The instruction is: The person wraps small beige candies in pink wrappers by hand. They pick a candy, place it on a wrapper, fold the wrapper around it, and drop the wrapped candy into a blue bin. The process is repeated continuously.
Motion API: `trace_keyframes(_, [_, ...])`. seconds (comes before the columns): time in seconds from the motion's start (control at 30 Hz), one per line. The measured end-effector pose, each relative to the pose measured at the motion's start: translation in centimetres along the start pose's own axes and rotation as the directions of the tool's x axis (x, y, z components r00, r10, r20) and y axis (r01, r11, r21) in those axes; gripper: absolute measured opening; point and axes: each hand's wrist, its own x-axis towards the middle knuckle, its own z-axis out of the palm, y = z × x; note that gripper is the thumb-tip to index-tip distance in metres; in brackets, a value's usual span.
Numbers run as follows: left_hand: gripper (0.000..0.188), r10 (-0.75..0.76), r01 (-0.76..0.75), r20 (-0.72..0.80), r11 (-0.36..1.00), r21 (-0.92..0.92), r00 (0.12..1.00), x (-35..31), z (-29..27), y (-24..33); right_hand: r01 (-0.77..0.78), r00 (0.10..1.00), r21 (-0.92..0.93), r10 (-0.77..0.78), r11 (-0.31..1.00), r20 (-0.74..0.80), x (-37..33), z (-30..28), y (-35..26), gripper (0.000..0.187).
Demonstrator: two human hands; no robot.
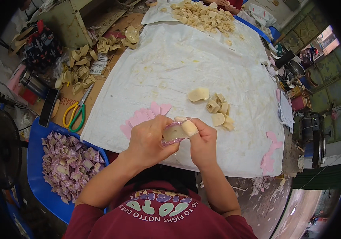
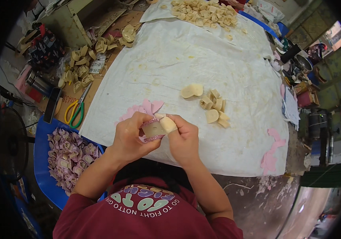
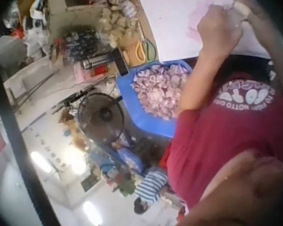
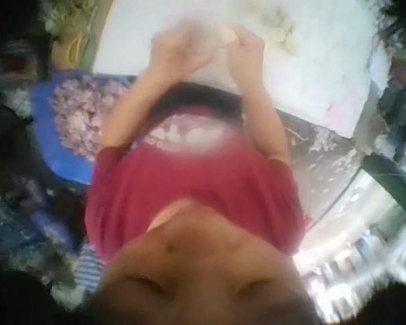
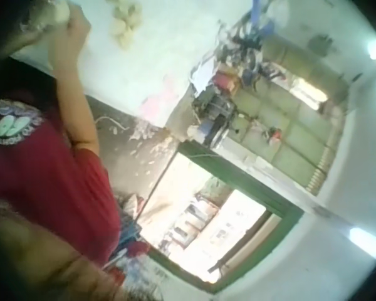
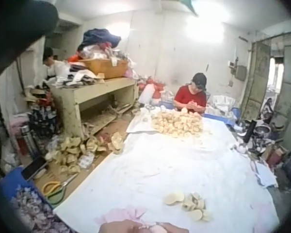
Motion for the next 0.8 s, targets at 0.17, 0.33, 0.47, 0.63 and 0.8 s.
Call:
trace_keyframes(0.17, [0.037, -0.018, 0.018, -0.103, 1.000, 0.001, 0.995, 0.2, 1.2, 0.7, -0.129, 0.992, 0.300, 0.122, 0.945, 0.041, -0.2, -0.4, 1.0, 0.030])
trace_keyframes(0.33, [0.039, -0.233, 0.207, -0.153, 0.964, -0.169, 0.960, 0.2, 1.8, 0.9, -0.164, 0.986, 0.426, 0.141, 0.890, 0.087, 0.5, 0.0, 1.2, 0.029])
trace_keyframes(0.47, [0.041, -0.199, 0.182, -0.179, 0.978, -0.105, 0.964, 0.2, 2.2, 0.7, -0.061, 0.998, 0.205, 0.064, 0.977, -0.009, -0.1, 0.9, 1.0, 0.028])
trace_keyframes(0.63, [0.041, -0.325, 0.314, -0.033, 0.932, -0.182, 0.945, -0.1, 1.4, 0.3, -0.011, 0.997, 0.064, 0.006, 0.998, 0.073, -0.1, 0.4, 0.7, 0.031])
trace_keyframes(0.8, [0.031, -0.266, 0.393, 0.314, 0.790, -0.470, 0.911, 0.6, -1.4, -0.9, -0.018, 0.968, -0.001, 0.018, 1.000, 0.251, -0.3, -1.5, 0.2, 0.033])
